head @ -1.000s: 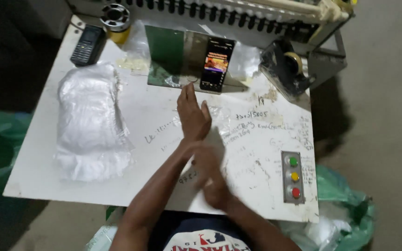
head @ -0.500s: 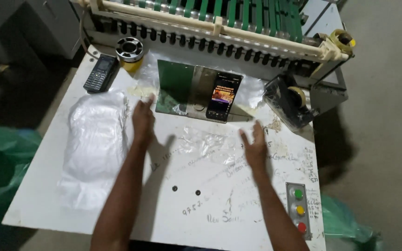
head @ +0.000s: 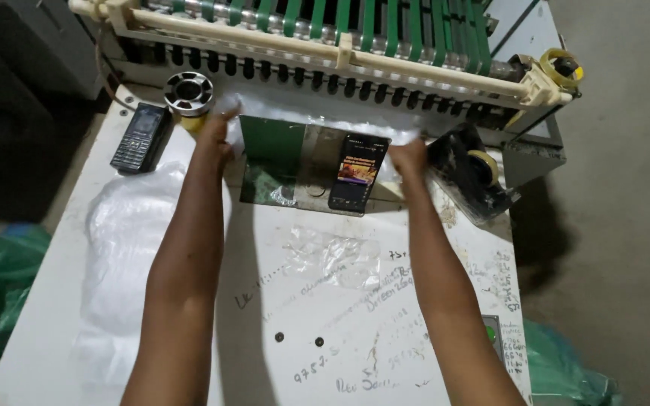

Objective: Manually packaging small white items into individual plastic bags at a factory workstation.

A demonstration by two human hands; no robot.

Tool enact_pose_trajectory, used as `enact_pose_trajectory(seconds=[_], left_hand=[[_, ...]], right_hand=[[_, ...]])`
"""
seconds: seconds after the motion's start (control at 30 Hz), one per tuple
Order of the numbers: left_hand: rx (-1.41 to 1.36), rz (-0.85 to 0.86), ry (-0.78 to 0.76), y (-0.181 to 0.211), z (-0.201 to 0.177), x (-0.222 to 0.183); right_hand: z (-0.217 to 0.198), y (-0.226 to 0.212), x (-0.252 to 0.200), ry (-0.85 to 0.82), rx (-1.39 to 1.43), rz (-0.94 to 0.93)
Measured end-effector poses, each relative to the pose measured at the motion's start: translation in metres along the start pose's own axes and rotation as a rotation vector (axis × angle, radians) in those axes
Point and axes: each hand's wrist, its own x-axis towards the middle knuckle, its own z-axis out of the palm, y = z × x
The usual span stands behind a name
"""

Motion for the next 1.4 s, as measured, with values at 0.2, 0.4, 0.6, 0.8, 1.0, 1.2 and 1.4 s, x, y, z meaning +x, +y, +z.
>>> enact_pose_trajectory(seconds=[0.2, 0.4, 0.6, 0.8, 1.0, 1.2, 1.4], left_hand=[[0.108, 0.362, 0.312, -0.028, -0.008, 0.016], [0.243, 0.769, 0.709, -0.057, -0.027, -0.002], [0.539, 0.976, 0.588, -0.049, -0.077, -0.169], [0.475, 0.124, 0.006, -0.020, -0.052, -0.363], [0.388, 0.011, -0.344, -0.066, -0.036, -0.403], [0.323, -0.077, -0.475, -0.134, -0.044, -0.357], [0.049, -0.376, -0.435, -0.130, -0.002, -0.349]], right_hand=[[0.050, 0.021, 0.049, -0.142, 0.066, -0.087], [-0.040, 0.071, -0.047, 0.233, 0.566, -0.286], [-0.185, 0.099, -0.206, -0.406, -0.652, -0.817], [-0.160, 0.056, -0.307, -0.537, -0.221, -0.911], [-0.006, 0.058, -0.290, -0.442, -0.273, -0.962], [-0.040, 0.051, -0.363, -1.170, 0.565, -0.536], [-0.067, 0.121, -0.380, -1.069, 0.806, 0.256]])
